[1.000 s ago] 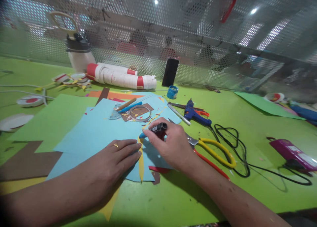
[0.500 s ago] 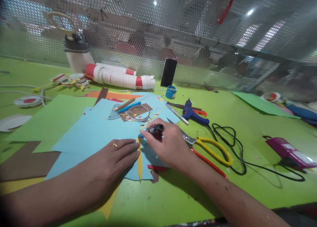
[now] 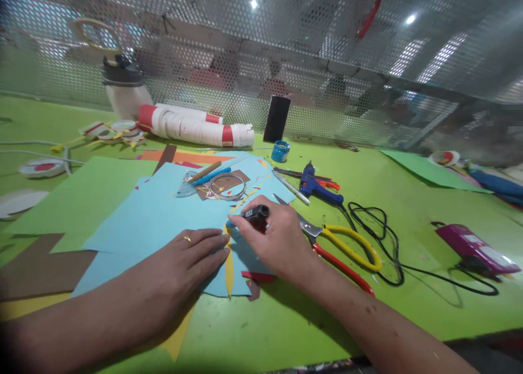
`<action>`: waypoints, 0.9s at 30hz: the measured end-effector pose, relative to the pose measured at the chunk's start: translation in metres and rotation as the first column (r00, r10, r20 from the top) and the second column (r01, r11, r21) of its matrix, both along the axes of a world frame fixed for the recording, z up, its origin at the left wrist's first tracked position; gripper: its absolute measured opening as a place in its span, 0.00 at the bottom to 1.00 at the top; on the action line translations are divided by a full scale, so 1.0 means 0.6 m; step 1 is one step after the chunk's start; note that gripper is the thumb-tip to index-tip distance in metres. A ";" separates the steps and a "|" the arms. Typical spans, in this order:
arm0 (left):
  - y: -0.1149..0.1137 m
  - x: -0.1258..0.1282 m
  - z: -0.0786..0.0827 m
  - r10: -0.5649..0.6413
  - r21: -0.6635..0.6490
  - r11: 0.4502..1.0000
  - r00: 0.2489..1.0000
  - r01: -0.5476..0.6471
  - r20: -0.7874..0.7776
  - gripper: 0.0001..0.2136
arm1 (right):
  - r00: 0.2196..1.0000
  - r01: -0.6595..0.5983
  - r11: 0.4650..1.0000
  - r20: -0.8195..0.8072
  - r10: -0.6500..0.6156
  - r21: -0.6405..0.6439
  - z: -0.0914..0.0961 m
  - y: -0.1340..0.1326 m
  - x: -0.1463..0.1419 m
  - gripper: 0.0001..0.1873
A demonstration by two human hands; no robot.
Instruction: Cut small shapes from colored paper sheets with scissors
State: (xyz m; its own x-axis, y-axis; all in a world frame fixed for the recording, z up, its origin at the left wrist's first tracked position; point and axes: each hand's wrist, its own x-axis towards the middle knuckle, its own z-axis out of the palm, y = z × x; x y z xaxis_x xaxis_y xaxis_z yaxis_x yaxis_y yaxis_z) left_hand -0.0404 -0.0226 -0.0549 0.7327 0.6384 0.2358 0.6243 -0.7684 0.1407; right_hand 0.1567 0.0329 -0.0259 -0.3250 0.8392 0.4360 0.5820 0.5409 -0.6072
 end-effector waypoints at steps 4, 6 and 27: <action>0.001 0.000 -0.001 -0.006 0.021 1.000 1.000 0.006 0.012 0.20 | 0.998 0.027 1.000 -0.062 -0.026 0.006 0.008 -0.002 0.003 0.08; 0.002 -0.001 -0.001 -0.007 0.028 1.000 1.000 0.007 0.021 0.19 | 0.989 0.070 0.997 -0.133 -0.064 0.038 0.017 -0.004 0.006 0.07; 0.001 0.001 0.003 0.001 -0.009 1.000 1.000 -0.001 -0.004 0.19 | 0.979 0.068 0.997 -0.190 -0.071 -0.021 0.011 0.003 0.014 0.09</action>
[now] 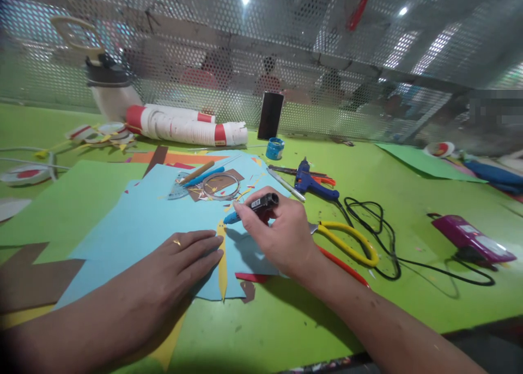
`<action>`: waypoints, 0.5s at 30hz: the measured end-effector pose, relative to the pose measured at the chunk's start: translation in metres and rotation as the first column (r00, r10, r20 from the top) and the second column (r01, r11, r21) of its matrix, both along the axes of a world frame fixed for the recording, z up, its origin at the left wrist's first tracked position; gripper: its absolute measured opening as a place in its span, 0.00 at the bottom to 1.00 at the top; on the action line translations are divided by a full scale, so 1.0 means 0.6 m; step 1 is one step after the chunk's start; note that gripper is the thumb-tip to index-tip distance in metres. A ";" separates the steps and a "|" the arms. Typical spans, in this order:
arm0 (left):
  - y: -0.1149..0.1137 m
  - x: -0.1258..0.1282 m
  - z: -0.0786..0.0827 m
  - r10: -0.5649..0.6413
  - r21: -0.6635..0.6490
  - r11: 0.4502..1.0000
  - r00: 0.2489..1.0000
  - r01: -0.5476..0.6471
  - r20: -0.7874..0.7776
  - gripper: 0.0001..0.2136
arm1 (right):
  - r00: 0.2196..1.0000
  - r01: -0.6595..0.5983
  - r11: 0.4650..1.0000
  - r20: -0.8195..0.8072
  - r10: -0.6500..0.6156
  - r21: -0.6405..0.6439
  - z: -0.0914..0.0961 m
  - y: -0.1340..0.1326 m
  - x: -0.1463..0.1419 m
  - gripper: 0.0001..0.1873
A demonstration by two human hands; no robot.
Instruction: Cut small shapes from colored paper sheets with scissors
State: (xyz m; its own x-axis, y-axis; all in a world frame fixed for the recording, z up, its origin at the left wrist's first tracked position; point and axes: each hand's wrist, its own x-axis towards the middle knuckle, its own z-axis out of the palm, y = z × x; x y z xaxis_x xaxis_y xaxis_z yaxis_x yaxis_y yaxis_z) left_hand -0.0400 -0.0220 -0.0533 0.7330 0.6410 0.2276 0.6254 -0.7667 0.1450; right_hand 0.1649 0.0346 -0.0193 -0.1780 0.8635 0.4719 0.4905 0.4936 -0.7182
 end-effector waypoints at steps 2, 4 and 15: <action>0.000 -0.001 -0.001 0.002 0.001 1.000 1.000 -0.002 0.004 0.18 | 1.000 -0.005 1.000 0.008 0.005 -0.003 0.000 0.001 0.000 0.09; 0.000 -0.001 0.000 0.000 0.002 1.000 1.000 0.000 0.004 0.18 | 1.000 -0.011 1.000 0.014 0.011 -0.007 -0.001 0.002 0.000 0.09; 0.000 0.001 0.004 -0.002 -0.016 1.000 1.000 0.003 0.031 0.21 | 0.998 -0.063 0.995 0.022 0.065 -0.073 -0.010 0.005 -0.004 0.10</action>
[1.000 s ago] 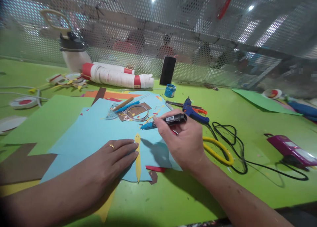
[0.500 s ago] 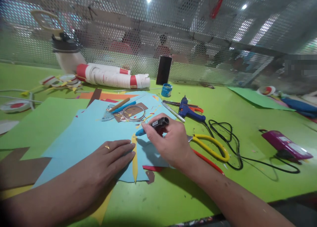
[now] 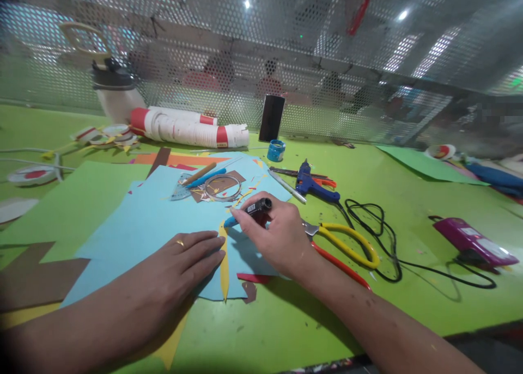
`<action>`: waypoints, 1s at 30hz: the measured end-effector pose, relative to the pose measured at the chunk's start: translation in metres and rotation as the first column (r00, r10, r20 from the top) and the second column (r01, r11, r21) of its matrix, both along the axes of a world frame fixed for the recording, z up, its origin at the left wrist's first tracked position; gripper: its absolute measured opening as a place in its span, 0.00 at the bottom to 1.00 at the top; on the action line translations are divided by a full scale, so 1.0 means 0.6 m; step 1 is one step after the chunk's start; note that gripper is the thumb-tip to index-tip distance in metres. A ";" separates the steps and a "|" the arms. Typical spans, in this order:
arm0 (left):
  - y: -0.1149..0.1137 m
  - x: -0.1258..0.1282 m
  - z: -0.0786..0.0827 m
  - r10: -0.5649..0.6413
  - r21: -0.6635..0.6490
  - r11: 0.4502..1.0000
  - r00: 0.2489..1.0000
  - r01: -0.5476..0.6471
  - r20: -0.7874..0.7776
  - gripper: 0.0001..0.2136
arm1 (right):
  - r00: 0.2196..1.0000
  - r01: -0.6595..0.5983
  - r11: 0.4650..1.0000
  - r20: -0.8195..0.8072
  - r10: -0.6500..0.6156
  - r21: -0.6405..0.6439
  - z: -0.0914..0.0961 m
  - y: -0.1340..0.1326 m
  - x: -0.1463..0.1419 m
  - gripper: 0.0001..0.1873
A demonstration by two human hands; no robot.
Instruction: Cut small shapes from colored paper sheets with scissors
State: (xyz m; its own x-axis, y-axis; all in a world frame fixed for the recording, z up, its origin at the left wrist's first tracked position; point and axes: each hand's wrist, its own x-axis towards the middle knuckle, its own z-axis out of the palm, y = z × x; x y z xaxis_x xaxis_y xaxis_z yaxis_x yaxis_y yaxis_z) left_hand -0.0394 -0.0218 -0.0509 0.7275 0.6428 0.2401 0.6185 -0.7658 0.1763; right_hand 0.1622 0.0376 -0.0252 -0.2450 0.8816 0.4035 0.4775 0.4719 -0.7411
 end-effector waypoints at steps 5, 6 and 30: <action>0.001 -0.002 -0.008 0.004 0.006 1.000 1.000 -0.005 0.020 0.21 | 1.000 0.005 1.000 0.016 -0.005 0.008 0.001 0.001 -0.001 0.10; 0.001 -0.002 -0.009 0.005 0.007 1.000 1.000 -0.005 0.025 0.21 | 1.000 0.006 1.000 0.020 -0.006 0.007 0.001 0.001 -0.001 0.10; -0.001 -0.001 -0.012 0.014 0.014 1.000 1.000 -0.014 0.013 0.21 | 0.990 -0.011 0.996 0.141 -0.002 0.094 -0.005 0.002 -0.004 0.14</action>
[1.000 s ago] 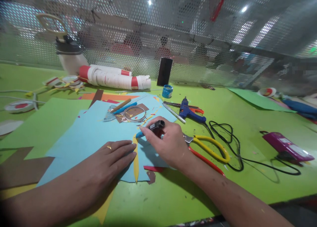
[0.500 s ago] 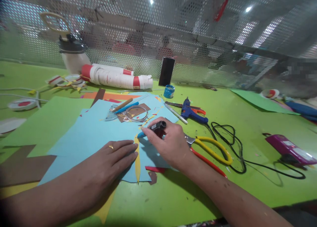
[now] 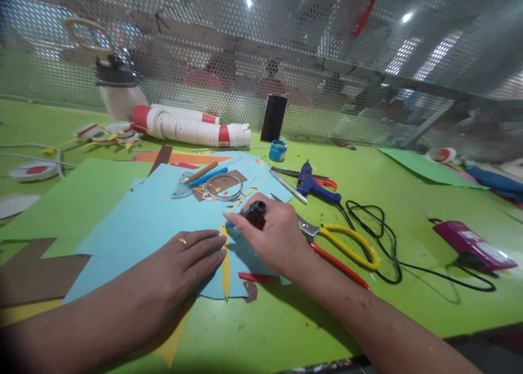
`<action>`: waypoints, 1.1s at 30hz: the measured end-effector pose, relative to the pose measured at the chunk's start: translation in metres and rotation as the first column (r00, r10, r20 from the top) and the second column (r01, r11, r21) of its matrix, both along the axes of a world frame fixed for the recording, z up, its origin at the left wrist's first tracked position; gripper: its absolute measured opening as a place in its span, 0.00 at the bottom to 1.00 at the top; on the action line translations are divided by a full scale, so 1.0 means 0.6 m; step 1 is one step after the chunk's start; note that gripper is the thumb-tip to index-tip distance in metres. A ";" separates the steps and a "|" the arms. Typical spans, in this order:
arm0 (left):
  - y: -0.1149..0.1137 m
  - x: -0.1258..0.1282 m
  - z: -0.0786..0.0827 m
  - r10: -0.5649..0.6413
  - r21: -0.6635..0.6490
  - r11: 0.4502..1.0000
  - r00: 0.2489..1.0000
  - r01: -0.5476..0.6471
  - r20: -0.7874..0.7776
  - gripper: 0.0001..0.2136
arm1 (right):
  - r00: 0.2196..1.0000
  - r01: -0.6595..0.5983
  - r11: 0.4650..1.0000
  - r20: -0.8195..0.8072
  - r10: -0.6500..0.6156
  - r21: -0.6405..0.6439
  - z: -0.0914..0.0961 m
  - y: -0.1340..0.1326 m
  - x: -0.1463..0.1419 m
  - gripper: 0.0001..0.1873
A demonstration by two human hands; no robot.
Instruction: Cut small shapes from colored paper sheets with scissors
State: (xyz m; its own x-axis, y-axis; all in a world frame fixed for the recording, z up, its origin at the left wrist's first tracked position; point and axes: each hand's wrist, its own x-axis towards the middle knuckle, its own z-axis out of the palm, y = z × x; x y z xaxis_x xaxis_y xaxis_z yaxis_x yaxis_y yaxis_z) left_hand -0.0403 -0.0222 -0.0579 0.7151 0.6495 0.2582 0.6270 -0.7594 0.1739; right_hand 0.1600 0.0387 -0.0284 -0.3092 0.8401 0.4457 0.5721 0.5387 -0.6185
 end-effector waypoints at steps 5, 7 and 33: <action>0.001 0.002 0.001 -0.005 -0.001 1.000 1.000 0.005 0.006 0.19 | 1.000 0.014 0.999 0.001 -0.014 0.035 -0.001 0.000 -0.004 0.15; 0.001 0.002 0.002 -0.003 0.002 1.000 1.000 0.003 -0.001 0.19 | 1.000 0.019 0.999 -0.002 -0.019 0.043 -0.001 0.000 -0.004 0.15; -0.003 0.002 0.014 0.013 -0.013 1.000 1.000 -0.014 -0.015 0.20 | 0.900 0.263 0.962 -0.379 -0.217 0.075 0.032 0.004 0.028 0.15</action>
State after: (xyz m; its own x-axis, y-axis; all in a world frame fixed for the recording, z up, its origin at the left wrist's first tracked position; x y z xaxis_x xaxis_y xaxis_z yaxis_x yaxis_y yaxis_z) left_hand -0.0394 -0.0237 -0.0495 0.7100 0.6624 0.2389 0.6396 -0.7486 0.1747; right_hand 0.1771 0.0409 -0.0091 0.0982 0.8007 0.5910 0.4412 0.4973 -0.7470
